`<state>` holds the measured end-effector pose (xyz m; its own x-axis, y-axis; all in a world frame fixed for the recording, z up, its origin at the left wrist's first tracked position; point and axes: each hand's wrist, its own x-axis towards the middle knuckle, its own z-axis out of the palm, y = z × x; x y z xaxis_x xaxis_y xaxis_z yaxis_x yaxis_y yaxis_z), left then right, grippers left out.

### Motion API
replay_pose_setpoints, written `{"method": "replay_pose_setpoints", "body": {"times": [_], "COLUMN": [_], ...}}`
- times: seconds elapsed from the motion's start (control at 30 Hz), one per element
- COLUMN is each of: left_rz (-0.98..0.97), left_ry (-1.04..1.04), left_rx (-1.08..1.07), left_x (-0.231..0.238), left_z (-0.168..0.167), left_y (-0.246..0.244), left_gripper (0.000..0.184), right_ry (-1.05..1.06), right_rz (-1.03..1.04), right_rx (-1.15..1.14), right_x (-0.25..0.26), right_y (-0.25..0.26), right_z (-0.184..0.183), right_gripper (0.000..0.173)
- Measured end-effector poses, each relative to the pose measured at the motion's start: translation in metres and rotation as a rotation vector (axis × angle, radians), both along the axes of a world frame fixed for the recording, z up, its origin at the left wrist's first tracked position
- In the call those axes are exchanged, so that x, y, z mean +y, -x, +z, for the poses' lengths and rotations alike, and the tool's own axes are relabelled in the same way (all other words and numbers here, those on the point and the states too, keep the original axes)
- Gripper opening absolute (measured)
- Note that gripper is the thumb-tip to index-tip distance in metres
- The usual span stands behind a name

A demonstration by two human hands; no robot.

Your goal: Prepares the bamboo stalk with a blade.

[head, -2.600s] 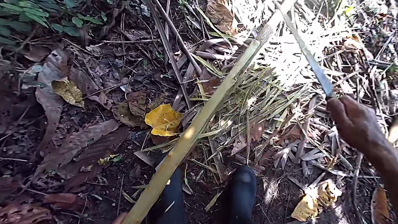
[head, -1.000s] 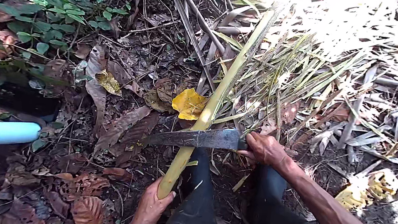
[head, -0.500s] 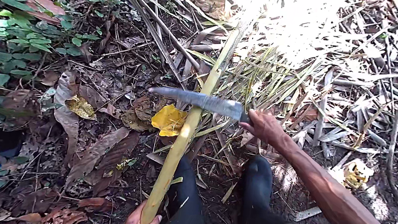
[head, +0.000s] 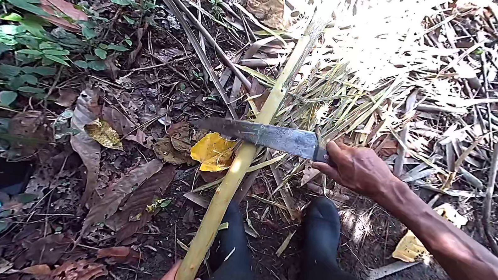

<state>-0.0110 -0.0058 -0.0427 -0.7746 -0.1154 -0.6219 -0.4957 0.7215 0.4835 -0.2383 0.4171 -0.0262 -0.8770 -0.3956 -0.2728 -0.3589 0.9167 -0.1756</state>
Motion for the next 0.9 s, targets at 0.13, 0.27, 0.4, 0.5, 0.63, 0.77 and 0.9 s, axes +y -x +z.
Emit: {"method": "replay_pose_setpoints", "body": {"times": [0.13,0.27,0.4,0.5,0.63,0.77,0.9], "left_rz": [-0.007,0.0,0.006,0.025,0.049,0.057,0.025], "left_ry": [0.003,0.0,-0.011,-0.006,-0.011,-0.005,-0.005], "left_rx": [-0.004,-0.022,-0.016,-0.027,-0.043,-0.04,-0.036], "left_x": [-0.001,-0.003,-0.003,-0.004,-0.006,-0.008,-0.006], "left_z": [0.0,0.0,-0.002,-0.006,-0.014,-0.021,-0.014], "left_y": [-0.002,0.002,0.0,0.0,0.002,0.0,0.005], "left_gripper": [0.051,0.049,0.05,0.049,0.048,0.048,0.05], "right_ry": [0.037,0.094,-0.018,-0.012,0.254,0.666,0.651], "right_rz": [-0.207,-0.26,-0.075,-0.302,-0.509,-0.459,-0.538], "right_rx": [-0.026,-0.06,0.015,-0.029,0.005,-0.125,-0.194], "right_x": [0.021,0.028,0.018,0.037,0.063,0.066,0.058], "right_y": [0.029,0.034,0.032,0.058,0.073,0.057,0.074], "right_z": [-0.011,-0.013,-0.01,-0.007,-0.003,-0.016,-0.009], "right_gripper": [0.06,0.059,0.06,0.063,0.059,0.043,0.037]}}
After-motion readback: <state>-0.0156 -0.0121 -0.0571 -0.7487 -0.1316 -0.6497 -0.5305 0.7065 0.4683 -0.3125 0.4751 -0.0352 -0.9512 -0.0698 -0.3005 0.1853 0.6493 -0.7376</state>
